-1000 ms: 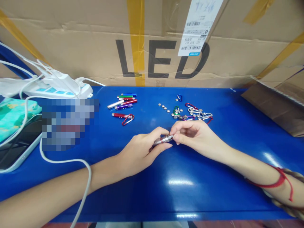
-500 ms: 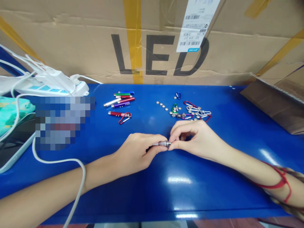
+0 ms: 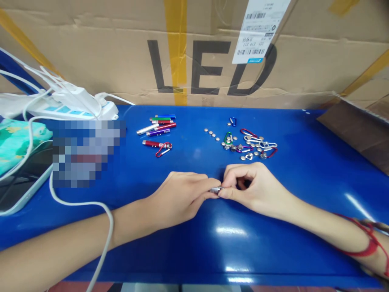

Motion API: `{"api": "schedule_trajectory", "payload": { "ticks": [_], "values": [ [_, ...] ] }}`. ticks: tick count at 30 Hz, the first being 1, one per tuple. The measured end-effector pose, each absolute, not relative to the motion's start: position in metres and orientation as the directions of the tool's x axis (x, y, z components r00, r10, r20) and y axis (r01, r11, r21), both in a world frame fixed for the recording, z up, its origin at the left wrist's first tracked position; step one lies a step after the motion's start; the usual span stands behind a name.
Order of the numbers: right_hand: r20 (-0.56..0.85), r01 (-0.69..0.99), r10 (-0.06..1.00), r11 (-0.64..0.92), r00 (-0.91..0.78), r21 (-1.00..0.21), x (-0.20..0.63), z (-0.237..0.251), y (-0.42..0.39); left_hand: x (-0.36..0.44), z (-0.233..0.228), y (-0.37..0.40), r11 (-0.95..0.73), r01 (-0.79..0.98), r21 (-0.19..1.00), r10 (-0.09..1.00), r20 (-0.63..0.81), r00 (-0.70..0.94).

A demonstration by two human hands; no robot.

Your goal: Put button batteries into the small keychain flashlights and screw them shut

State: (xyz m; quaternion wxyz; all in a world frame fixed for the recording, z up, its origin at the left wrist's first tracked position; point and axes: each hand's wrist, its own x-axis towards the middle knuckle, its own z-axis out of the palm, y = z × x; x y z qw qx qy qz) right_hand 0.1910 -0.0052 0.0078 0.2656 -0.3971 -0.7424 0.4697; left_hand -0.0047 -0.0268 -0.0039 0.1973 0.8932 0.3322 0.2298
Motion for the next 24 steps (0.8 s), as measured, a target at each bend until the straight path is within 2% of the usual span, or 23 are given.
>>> {"api": "schedule_trajectory", "payload": {
  "ticks": [4,7,11,15,19,21,24],
  "values": [
    [-0.009,0.36,0.851,0.212,-0.525,-0.908,0.19,0.009,-0.005,-0.004,-0.004,-0.027,-0.673,0.501,0.544,0.708,0.277,0.65],
    [-0.042,0.379,0.855,0.184,-0.517,-0.907,0.19,0.009,-0.003,-0.003,-0.003,-0.027,-0.601,0.51,0.616,0.752,0.22,0.621],
    [-0.021,0.381,0.86,0.203,-0.509,-0.902,0.189,0.008,-0.003,-0.003,0.0,-0.029,-0.512,0.522,0.682,0.806,0.172,0.566],
    [0.156,0.367,0.876,0.345,-0.456,-0.864,0.191,0.007,-0.002,-0.002,0.002,-0.029,-0.522,0.518,0.677,0.804,0.19,0.563],
    [0.407,0.354,0.79,0.582,-0.459,-0.732,0.198,0.007,0.001,-0.001,0.002,-0.029,-0.529,0.504,0.683,0.8,0.204,0.564],
    [0.462,0.361,0.743,0.65,-0.484,-0.668,0.201,0.009,0.002,-0.001,0.001,-0.028,-0.535,0.495,0.685,0.794,0.206,0.572],
    [0.48,0.337,0.702,0.69,-0.526,-0.641,0.202,0.011,0.001,-0.002,0.0,-0.028,-0.551,0.495,0.672,0.774,0.189,0.605]
  ]
}}
